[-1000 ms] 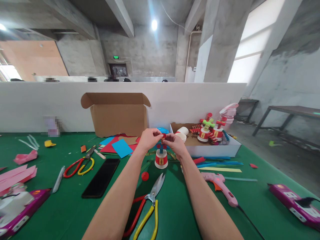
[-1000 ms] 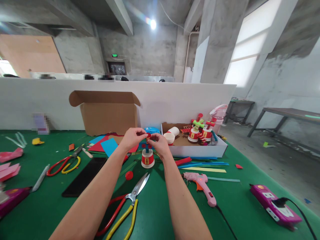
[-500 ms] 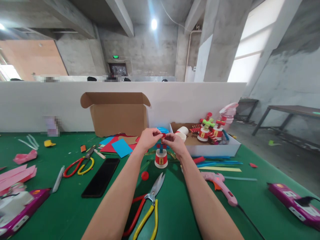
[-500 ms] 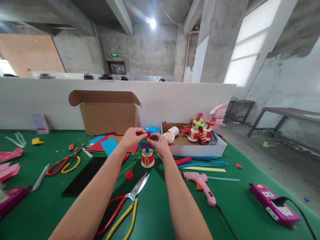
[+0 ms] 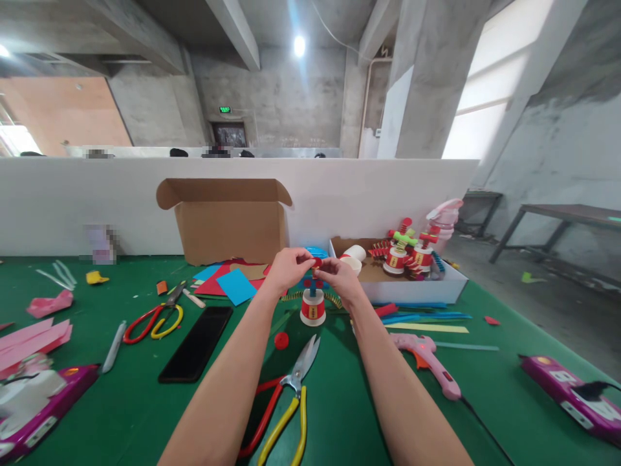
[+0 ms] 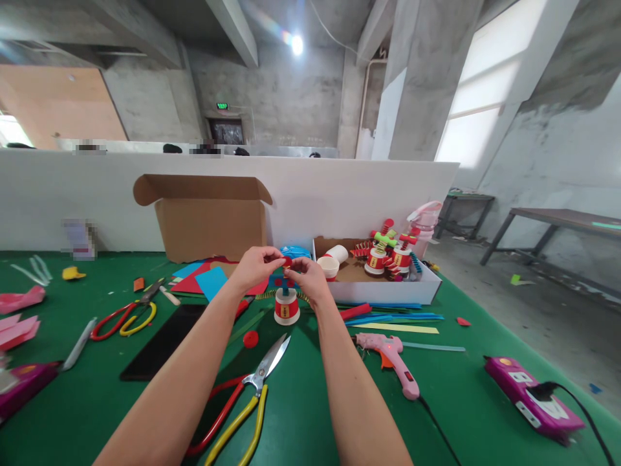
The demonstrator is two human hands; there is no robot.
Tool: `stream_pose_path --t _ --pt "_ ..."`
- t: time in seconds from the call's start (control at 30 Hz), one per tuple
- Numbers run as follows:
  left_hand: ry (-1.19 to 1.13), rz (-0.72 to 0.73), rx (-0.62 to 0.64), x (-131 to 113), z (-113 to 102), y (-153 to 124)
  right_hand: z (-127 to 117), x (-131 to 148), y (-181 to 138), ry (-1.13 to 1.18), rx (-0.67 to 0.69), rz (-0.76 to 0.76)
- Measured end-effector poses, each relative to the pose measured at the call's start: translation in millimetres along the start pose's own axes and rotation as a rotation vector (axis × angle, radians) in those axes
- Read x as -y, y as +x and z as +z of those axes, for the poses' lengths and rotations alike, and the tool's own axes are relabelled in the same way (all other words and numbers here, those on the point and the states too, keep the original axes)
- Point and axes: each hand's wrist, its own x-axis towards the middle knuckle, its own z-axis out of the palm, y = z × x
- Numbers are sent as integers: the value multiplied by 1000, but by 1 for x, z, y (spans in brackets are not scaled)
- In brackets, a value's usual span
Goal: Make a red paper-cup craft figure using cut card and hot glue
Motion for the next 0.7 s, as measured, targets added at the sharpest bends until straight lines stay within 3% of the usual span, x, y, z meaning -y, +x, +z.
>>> stream_pose_path --t 0.7 --pt "21 -26 -8 -2 1 0 -1 -1 0 26 27 -13"
